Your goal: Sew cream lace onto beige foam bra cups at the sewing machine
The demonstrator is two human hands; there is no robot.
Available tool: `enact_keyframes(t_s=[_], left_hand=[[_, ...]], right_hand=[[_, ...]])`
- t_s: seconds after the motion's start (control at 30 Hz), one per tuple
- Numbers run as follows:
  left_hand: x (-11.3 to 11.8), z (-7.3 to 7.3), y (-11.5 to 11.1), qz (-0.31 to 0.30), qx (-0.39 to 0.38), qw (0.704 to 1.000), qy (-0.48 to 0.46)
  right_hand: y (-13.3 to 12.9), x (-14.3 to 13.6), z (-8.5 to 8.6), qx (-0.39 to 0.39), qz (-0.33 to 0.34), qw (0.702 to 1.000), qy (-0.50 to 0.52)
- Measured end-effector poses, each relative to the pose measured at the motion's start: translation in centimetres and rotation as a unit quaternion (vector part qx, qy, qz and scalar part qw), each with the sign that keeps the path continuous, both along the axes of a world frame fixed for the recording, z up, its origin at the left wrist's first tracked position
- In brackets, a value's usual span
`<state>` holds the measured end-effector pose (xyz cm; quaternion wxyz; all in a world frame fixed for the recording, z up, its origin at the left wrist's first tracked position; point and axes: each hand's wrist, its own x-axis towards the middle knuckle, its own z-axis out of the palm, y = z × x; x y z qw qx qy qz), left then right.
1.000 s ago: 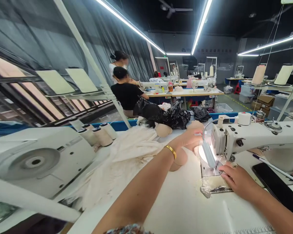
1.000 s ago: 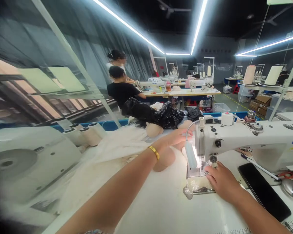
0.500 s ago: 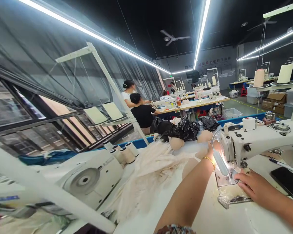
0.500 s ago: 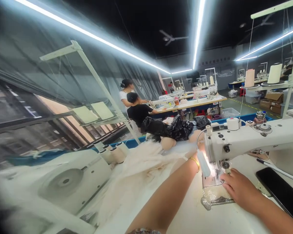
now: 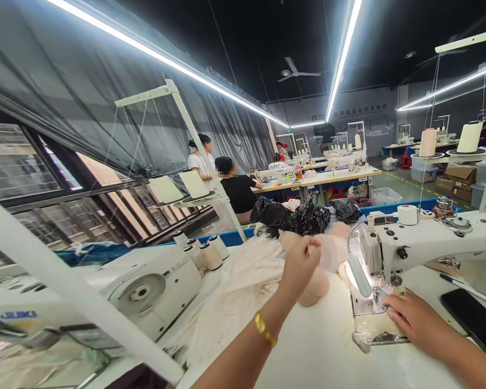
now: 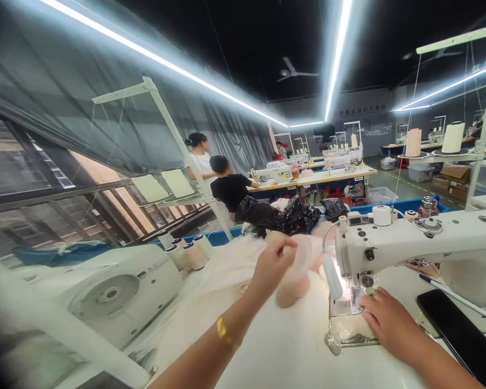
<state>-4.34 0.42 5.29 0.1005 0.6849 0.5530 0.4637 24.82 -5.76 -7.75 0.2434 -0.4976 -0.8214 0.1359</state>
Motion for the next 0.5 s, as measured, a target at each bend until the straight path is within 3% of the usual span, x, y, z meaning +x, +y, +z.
enact_keyframes(t_s=[0.07, 0.13, 0.2, 0.27, 0.37, 0.5], left_hand=[[-1.3, -3.5, -3.7, -0.041, 0.017, 0.993, 0.105], [-1.2, -7.2, -6.7, -0.083, 0.089, 0.960, 0.251], [-0.3, -9.4, -8.3, -0.195, 0.105, 0.918, 0.328], [1.0, -9.6, -8.6, -0.281, 0.043, 0.893, 0.349], [2.7, -8.1, -7.1, -0.305, -0.025, 0.878, 0.367], [4.5, -7.1, -4.9, -0.328, -0.022, 0.873, 0.361]], right_hand=[[0.1, -0.1, 0.1, -0.001, -0.002, 1.000, -0.009], [0.2, 0.0, 0.4, -0.002, -0.004, 1.000, -0.020], [0.1, 0.2, 0.8, -0.001, -0.001, 1.000, -0.031], [0.1, 0.4, 1.4, 0.001, 0.004, 0.999, -0.043], [0.0, 0.6, 2.3, 0.003, 0.006, 0.998, -0.063], [0.0, 0.6, 2.9, 0.004, 0.005, 0.997, -0.072]])
